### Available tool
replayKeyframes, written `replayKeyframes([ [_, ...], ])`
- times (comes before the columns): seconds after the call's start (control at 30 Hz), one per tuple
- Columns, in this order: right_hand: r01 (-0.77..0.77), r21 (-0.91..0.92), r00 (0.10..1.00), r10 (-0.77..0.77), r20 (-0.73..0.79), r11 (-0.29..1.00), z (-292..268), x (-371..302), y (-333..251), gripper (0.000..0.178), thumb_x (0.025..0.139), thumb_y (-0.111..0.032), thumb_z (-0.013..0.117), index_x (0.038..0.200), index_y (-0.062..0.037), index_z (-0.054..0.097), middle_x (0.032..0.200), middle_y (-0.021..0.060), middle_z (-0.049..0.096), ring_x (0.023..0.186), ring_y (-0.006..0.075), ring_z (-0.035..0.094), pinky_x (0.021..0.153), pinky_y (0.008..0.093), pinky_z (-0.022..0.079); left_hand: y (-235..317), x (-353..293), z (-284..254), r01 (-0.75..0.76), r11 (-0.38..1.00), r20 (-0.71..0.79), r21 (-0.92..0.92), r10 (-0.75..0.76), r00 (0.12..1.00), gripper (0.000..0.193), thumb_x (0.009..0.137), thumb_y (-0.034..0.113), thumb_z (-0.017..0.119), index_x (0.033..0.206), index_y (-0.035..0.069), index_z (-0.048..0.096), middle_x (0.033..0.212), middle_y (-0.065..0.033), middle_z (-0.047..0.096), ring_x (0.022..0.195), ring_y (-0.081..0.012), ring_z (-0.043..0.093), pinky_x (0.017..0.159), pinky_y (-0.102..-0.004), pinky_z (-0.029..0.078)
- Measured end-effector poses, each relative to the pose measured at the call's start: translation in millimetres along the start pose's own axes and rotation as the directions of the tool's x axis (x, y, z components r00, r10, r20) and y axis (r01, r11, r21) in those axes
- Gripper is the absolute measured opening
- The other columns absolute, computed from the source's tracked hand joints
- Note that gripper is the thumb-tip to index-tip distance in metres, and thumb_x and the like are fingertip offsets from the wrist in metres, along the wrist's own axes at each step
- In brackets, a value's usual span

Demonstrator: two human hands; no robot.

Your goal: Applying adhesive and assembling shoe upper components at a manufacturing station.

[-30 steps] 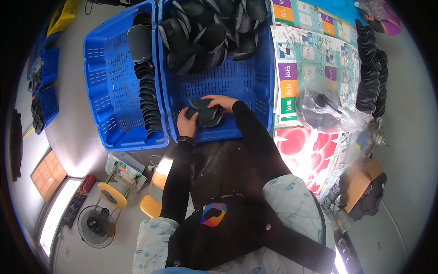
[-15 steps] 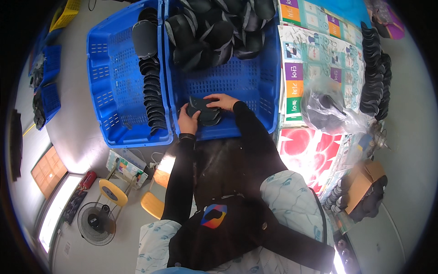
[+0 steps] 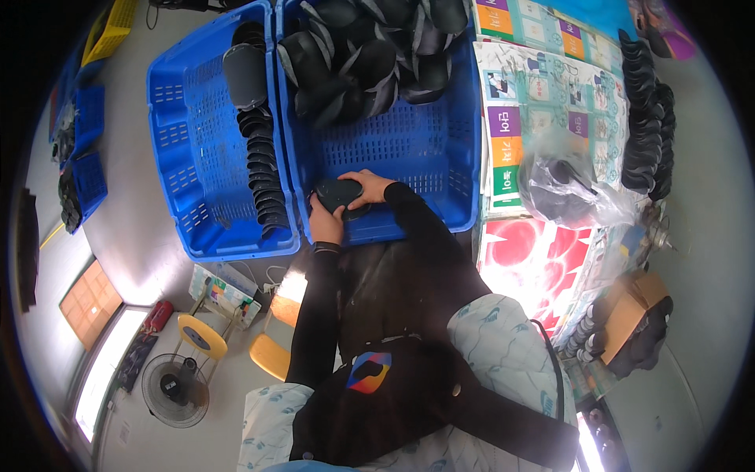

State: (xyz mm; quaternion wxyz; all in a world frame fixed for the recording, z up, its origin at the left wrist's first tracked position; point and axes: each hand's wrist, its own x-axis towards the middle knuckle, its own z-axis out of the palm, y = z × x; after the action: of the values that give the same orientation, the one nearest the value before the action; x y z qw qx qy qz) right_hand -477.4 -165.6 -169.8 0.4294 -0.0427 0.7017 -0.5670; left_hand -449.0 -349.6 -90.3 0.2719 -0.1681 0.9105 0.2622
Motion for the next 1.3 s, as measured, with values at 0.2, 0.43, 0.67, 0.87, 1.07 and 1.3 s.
replayKeyframes([
  [0.2, -0.101, -0.058, 0.993, 0.098, -0.062, 0.993, -1.8, -0.6, 3.0, 0.094, 0.073, -0.037, 0.089, 0.154, -0.0290, 0.043, 0.142, 0.0241, 0.045, 0.126, 0.0426, 0.053, 0.112, 0.0451, 0.044, -4.5, 23.1, -9.3, -0.572, 0.799, -0.072, 0.184, 0.591, 0.803, 0.051, 0.089, 0.006, 0.065, 0.139, 0.003, 0.055, 0.140, -0.0198, 0.057, 0.127, -0.0393, 0.055, 0.106, -0.0450, 0.047],
  [0.43, -0.040, -0.401, 0.886, -0.153, -0.438, 0.915, -31.2, -20.6, -42.7, 0.061, 0.079, -0.034, 0.081, 0.130, -0.0050, 0.063, 0.126, 0.0250, 0.058, 0.113, 0.0418, 0.061, 0.100, 0.0460, 0.050, -13.0, 49.6, 23.6, -0.622, 0.611, 0.187, 0.490, 0.623, 0.760, 0.037, 0.088, 0.013, 0.062, 0.124, 0.005, 0.062, 0.135, -0.0141, 0.061, 0.133, -0.0334, 0.051, 0.116, -0.0507, 0.036],
  [0.67, -0.309, -0.739, 0.356, -0.648, -0.674, 0.599, -165.8, -10.8, -167.9, 0.049, 0.077, -0.015, 0.074, 0.124, -0.0087, 0.062, 0.128, 0.0138, 0.059, 0.124, 0.0334, 0.051, 0.100, 0.0452, 0.044, -7.7, 47.6, 17.3, -0.615, 0.654, 0.334, 0.441, 0.517, 0.788, 0.053, 0.076, 0.014, 0.073, 0.124, -0.001, 0.056, 0.133, -0.0233, 0.058, 0.131, -0.0417, 0.050, 0.118, -0.0506, 0.033],
  [0.87, -0.237, -0.860, 0.468, -0.723, -0.508, 0.451, -171.7, -30.2, -167.9, 0.016, 0.083, -0.008, 0.061, 0.098, -0.0117, 0.066, 0.097, 0.0083, 0.062, 0.095, 0.0296, 0.062, 0.074, 0.0405, 0.051, -20.4, 66.6, 7.2, -0.497, 0.849, 0.250, 0.181, 0.449, 0.858, 0.075, 0.076, 0.005, 0.066, 0.144, -0.007, 0.036, 0.131, -0.0315, 0.056, 0.117, -0.0461, 0.059, 0.101, -0.0492, 0.050],
  [1.07, -0.126, -0.479, 0.682, -0.275, -0.678, 0.869, -57.2, -65.4, -99.3, 0.028, 0.087, -0.003, 0.057, 0.113, -0.0086, 0.064, 0.114, 0.0117, 0.070, 0.105, 0.0335, 0.067, 0.080, 0.0459, 0.057, 16.1, 54.9, -24.3, -0.278, 0.960, 0.183, -0.016, 0.276, 0.944, 0.094, 0.078, -0.005, 0.061, 0.158, -0.006, 0.011, 0.150, -0.0347, 0.037, 0.126, -0.0491, 0.054, 0.103, -0.0481, 0.049],
  [1.3, 0.153, -0.502, 0.689, -0.456, -0.564, 0.851, -11.0, -6.2, -7.7, 0.037, 0.088, -0.002, 0.055, 0.124, -0.0051, 0.064, 0.127, 0.0167, 0.066, 0.123, 0.0374, 0.060, 0.105, 0.0431, 0.049, 31.0, 35.2, -12.5, -0.374, 0.926, 0.103, -0.061, 0.378, 0.920, 0.094, 0.077, -0.006, 0.062, 0.158, -0.003, 0.014, 0.152, -0.0328, 0.037, 0.130, -0.0480, 0.051, 0.105, -0.0474, 0.048],
])
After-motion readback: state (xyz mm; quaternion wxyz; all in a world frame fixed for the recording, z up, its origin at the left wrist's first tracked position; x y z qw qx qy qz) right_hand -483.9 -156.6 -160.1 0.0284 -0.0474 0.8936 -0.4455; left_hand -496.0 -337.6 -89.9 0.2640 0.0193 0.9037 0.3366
